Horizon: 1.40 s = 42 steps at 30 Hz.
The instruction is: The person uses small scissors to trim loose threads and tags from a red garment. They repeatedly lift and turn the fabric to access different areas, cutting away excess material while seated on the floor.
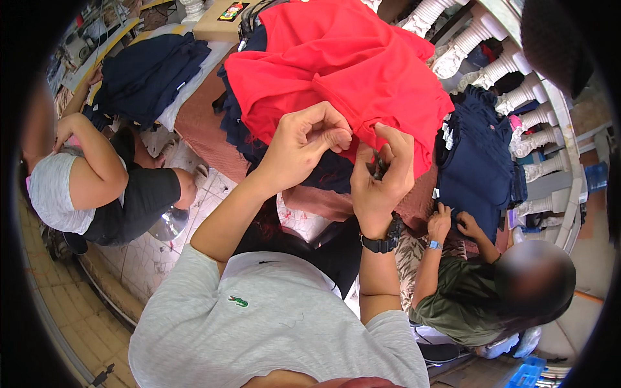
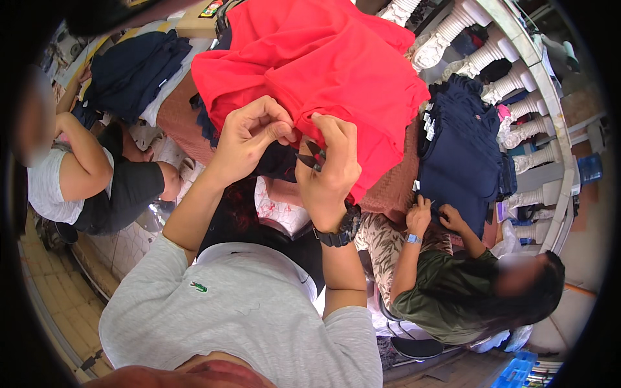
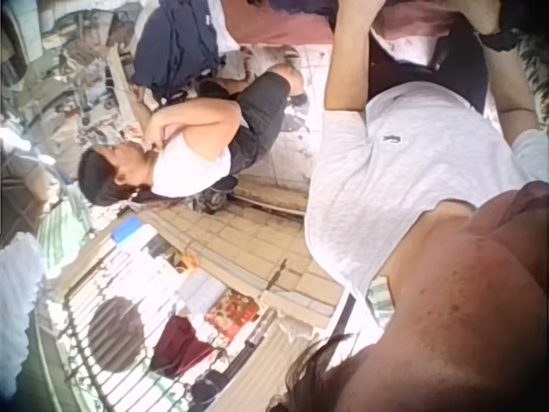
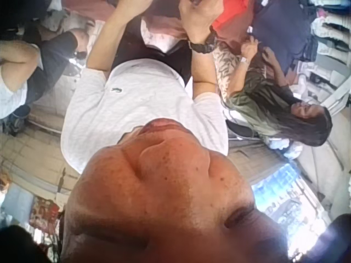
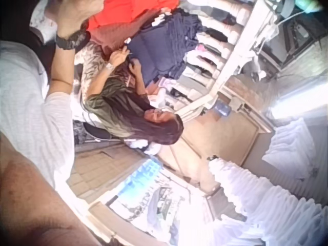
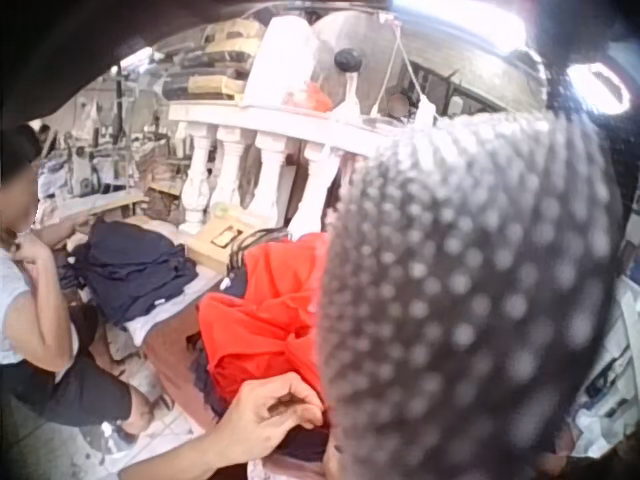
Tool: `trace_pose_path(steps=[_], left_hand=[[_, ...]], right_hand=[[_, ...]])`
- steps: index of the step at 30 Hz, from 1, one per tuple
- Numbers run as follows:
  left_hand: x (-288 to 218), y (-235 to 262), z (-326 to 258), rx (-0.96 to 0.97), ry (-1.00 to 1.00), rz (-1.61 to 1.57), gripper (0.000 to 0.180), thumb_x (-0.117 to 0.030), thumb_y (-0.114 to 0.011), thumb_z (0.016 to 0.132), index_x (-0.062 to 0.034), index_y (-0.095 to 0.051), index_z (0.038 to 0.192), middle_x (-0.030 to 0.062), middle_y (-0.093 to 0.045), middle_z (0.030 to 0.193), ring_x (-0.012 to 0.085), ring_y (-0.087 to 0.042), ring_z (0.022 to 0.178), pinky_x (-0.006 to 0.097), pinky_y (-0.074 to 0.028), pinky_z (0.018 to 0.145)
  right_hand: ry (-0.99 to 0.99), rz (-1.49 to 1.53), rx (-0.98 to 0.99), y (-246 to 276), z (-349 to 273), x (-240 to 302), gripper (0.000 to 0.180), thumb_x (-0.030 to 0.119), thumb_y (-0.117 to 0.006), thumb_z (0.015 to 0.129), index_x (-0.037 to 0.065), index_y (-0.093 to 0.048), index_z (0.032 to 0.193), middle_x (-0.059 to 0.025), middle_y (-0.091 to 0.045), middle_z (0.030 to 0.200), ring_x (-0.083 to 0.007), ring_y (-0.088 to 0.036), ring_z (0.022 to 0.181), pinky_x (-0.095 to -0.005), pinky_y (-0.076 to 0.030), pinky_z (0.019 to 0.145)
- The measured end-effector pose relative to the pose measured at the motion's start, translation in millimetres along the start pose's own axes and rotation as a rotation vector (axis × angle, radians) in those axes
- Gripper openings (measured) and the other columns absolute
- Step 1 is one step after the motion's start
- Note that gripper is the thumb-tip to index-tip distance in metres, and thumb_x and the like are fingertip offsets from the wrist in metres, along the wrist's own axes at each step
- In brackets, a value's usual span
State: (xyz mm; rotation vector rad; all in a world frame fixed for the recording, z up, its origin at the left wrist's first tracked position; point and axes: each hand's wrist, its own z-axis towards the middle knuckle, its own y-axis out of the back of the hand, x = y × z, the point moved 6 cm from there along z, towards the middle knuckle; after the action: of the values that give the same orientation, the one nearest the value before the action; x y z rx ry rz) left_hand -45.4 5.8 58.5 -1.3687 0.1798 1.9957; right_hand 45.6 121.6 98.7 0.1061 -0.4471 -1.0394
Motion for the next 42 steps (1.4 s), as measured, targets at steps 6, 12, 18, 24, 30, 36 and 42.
trace_pose_path(steps=[6,12,18,24,30,36,42], left_hand=[[4.8,-9.7,-17.0,0.126,0.185,0.012,0.013,-0.011,-0.068,0.097,-0.0003,-0.063,0.094,0.0028,-0.066,0.081,0.0080,-0.060,0.075,0.024,-0.050,0.070],[5.9,-4.1,-9.2,-0.006,-0.032,-0.138,0.011,-0.012,-0.063,0.100,-0.0027,-0.059,0.096,0.0066,-0.065,0.092,0.0131,-0.067,0.081,0.027,-0.055,0.075],[-3.5,-3.0,-9.3,-0.101,-0.057,-0.133,0.008,-0.007,-0.066,0.098,-0.0007,-0.060,0.098,0.0053,-0.067,0.088,0.0113,-0.066,0.087,0.026,-0.054,0.080],[-3.4,-10.8,-15.4,-0.162,-0.122,0.095,0.006,-0.003,-0.066,0.097,0.0004,-0.061,0.100,0.0038,-0.065,0.086,0.0097,-0.065,0.088,0.024,-0.052,0.079],[23.0,-0.3,-18.2,-0.126,-0.021,0.016,0.013,-0.015,-0.064,0.101,-0.0030,-0.059,0.102,0.0010,-0.059,0.095,0.0072,-0.056,0.084,0.023,-0.048,0.077],[22.0,2.5,-23.2,-0.145,0.005,-0.082,0.015,-0.016,-0.061,0.103,-0.0012,-0.057,0.101,0.0011,-0.061,0.094,0.0065,-0.058,0.082,0.023,-0.049,0.077],[19.4,11.0,-22.7,-0.172,-0.074,-0.014,0.013,-0.013,-0.065,0.100,-0.0009,-0.060,0.097,0.0012,-0.064,0.090,0.0062,-0.059,0.082,0.023,-0.050,0.076]], right_hand=[[-0.011,-0.043,0.094,13.4,12.2,10.0,0.039,-0.013,-0.070,0.075,0.002,-0.065,0.110,-0.0084,-0.067,0.093,-0.0147,-0.059,0.067,-0.0258,-0.042,0.052],[-0.023,-0.047,0.188,13.4,12.0,12.8,0.041,-0.013,-0.072,0.071,0.004,-0.071,0.108,-0.0079,-0.067,0.092,-0.0164,-0.060,0.071,-0.0278,-0.047,0.060],[-0.074,-0.029,0.169,18.3,8.3,8.1,0.037,-0.013,-0.073,0.073,0.004,-0.072,0.105,-0.0074,-0.066,0.093,-0.0163,-0.061,0.072,-0.0274,-0.047,0.061],[-0.149,-0.014,0.171,14.2,0.2,6.6,0.036,-0.009,-0.076,0.072,0.005,-0.071,0.105,-0.0076,-0.064,0.093,-0.0173,-0.062,0.073,-0.0285,-0.048,0.059],[-0.265,-0.043,0.182,10.5,-8.3,16.9,0.026,0.003,-0.075,0.085,0.000,-0.067,0.110,-0.0126,-0.056,0.088,-0.0188,-0.057,0.073,-0.0302,-0.044,0.054],[-0.825,0.567,0.519,-18.0,-40.8,22.3,0.037,0.027,-0.038,0.111,-0.003,-0.057,0.102,-0.0025,-0.041,0.058,-0.0100,-0.039,0.052,-0.0304,-0.033,0.051],[-1.006,0.701,0.450,-29.6,-47.9,12.1,0.039,0.027,-0.033,0.110,0.000,-0.053,0.092,0.0008,-0.037,0.060,-0.0077,-0.033,0.053,-0.0310,-0.028,0.049]])
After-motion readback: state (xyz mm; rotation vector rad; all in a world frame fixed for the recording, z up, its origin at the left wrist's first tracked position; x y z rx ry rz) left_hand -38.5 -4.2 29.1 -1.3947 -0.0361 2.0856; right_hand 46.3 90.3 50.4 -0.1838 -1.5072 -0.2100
